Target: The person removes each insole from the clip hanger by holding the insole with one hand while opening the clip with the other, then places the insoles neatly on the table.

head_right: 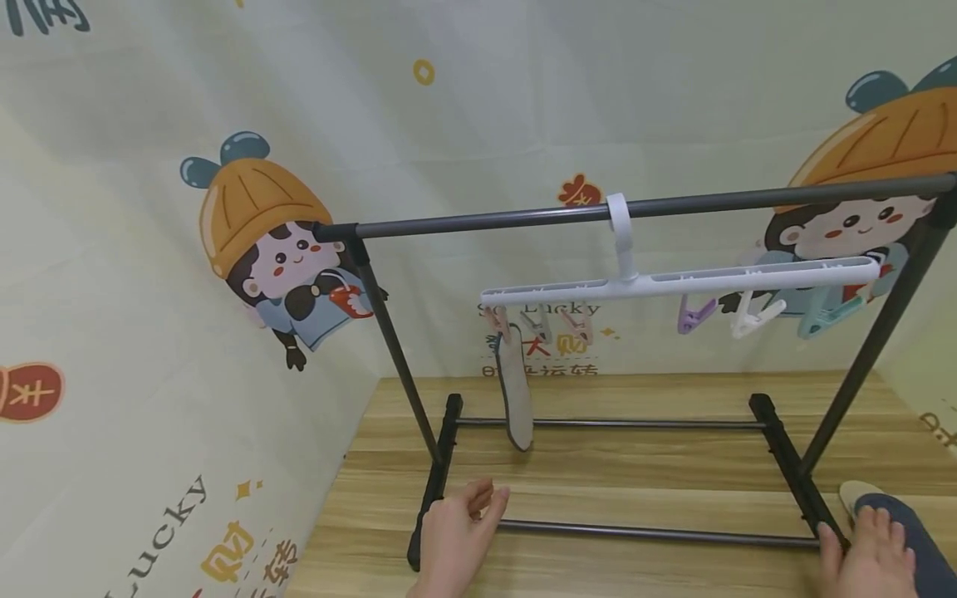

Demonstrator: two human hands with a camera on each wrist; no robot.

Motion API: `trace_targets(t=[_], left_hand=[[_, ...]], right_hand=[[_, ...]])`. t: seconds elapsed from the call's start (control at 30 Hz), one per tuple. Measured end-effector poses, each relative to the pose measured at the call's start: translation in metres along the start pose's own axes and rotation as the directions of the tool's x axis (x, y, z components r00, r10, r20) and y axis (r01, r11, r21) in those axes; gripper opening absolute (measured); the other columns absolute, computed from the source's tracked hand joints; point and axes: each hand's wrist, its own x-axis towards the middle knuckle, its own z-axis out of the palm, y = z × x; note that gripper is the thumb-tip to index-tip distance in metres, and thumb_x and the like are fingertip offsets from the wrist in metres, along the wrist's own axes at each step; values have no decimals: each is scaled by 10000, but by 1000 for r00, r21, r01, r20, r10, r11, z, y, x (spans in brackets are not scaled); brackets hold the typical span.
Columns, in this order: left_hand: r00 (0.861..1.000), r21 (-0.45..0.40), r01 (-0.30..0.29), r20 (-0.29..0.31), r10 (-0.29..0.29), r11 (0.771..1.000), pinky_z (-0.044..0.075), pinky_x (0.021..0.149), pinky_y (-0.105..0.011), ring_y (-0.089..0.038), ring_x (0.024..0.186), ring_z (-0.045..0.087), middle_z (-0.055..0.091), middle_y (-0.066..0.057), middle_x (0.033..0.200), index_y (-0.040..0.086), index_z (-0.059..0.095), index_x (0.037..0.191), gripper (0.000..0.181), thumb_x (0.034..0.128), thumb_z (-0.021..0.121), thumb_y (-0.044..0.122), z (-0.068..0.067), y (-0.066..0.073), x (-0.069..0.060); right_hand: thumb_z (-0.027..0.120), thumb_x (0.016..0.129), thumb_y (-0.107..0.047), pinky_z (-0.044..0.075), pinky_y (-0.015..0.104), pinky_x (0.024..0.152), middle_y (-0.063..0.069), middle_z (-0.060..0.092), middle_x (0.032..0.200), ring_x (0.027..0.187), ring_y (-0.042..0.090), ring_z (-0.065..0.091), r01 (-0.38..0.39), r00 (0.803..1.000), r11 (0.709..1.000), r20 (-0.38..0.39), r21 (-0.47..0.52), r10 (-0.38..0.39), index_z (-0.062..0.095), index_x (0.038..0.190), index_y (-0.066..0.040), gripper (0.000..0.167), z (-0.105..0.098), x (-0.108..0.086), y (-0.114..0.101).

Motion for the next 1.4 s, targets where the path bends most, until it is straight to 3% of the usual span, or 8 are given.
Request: trace_targets(t=[0.03, 0.07, 0.23, 0.37, 0.63, 1.0, 1.23, 1.4], left_hand=[[1000, 3, 1, -1, -1, 1000, 592, 681, -415, -257, 828, 749, 768, -123, 950, 11, 745, 1045, 442, 916, 672, 427, 0, 0, 0], [1000, 6, 1, -2, -1, 1000, 591, 683, -418, -254, 829, 748, 769, -120, 949, 13, 745, 1046, 445, 916, 670, 432, -1, -1, 0], [1000, 8, -7, -10, 7, 1000, 590, 618, -374, -211, 738, 748, 768, -128, 938, 2, 746, 1045, 448, 921, 668, 425, -4, -2, 0], [1000, 15, -20, -22, 20, 1000, 568, 535, -307, -177, 653, 736, 766, -139, 926, -11, 746, 1035, 443, 922, 671, 411, -6, -4, 0], [1000, 17, -22, -12, 22, 1000, 562, 535, -294, -208, 705, 745, 763, -145, 941, -12, 743, 1041, 461, 928, 660, 426, -7, -9, 0], [1000, 9, -18, -15, 18, 1000, 563, 527, -281, -239, 747, 749, 758, -159, 954, -26, 738, 1045, 466, 929, 660, 418, -7, -11, -1], [999, 19, -32, -27, 32, 999, 589, 595, -355, -238, 761, 751, 762, -149, 944, -22, 742, 1028, 451, 925, 668, 410, -8, -11, -1], [1000, 21, -16, -26, 16, 1000, 591, 613, -385, -237, 769, 751, 764, -138, 942, -14, 745, 1032, 446, 921, 672, 411, -10, -11, -2]], right_hand=[[71, 1037, -534, -5, 550, 1202, 398, 82, 1532, 1474, 479, 2, 17, 990, 995, 142, -94, -4, 110, 1455, 194, 840, -18, -10, -38], [146, 1068, -457, 12, 585, 1185, 433, 79, 1502, 1454, 515, -3, 69, 978, 993, 204, -97, -48, 112, 1426, 231, 776, -19, -10, -48], [233, 1090, -381, 12, 630, 1154, 473, 91, 1469, 1428, 552, -16, 246, 926, 969, 302, -27, -227, 128, 1415, 262, 728, -3, -13, -81], [263, 1094, -344, -2, 614, 1163, 471, 112, 1472, 1428, 553, 6, 307, 906, 951, 291, 42, -305, 149, 1425, 253, 692, 11, -18, -99], [287, 1090, -348, 172, 694, 1090, 449, 218, 1473, 1393, 593, 146, 332, 902, 943, 281, 33, -328, 258, 1431, 206, 651, 23, -24, -126], [322, 1089, -297, 38, 561, 1195, 447, 252, 1461, 1407, 562, 179, 416, 867, 906, 269, 74, -420, 262, 1422, 219, 617, 41, -28, -147], [429, 1065, -252, 218, 610, 1142, 427, 359, 1422, 1336, 566, 336, 496, 847, 866, 188, 57, -497, 353, 1394, 205, 568, 52, -25, -162], [477, 1047, -215, 267, 637, 1102, 428, 356, 1425, 1345, 563, 331, 523, 821, 848, 215, 87, -528, 355, 1390, 209, 559, 63, -23, -179]])
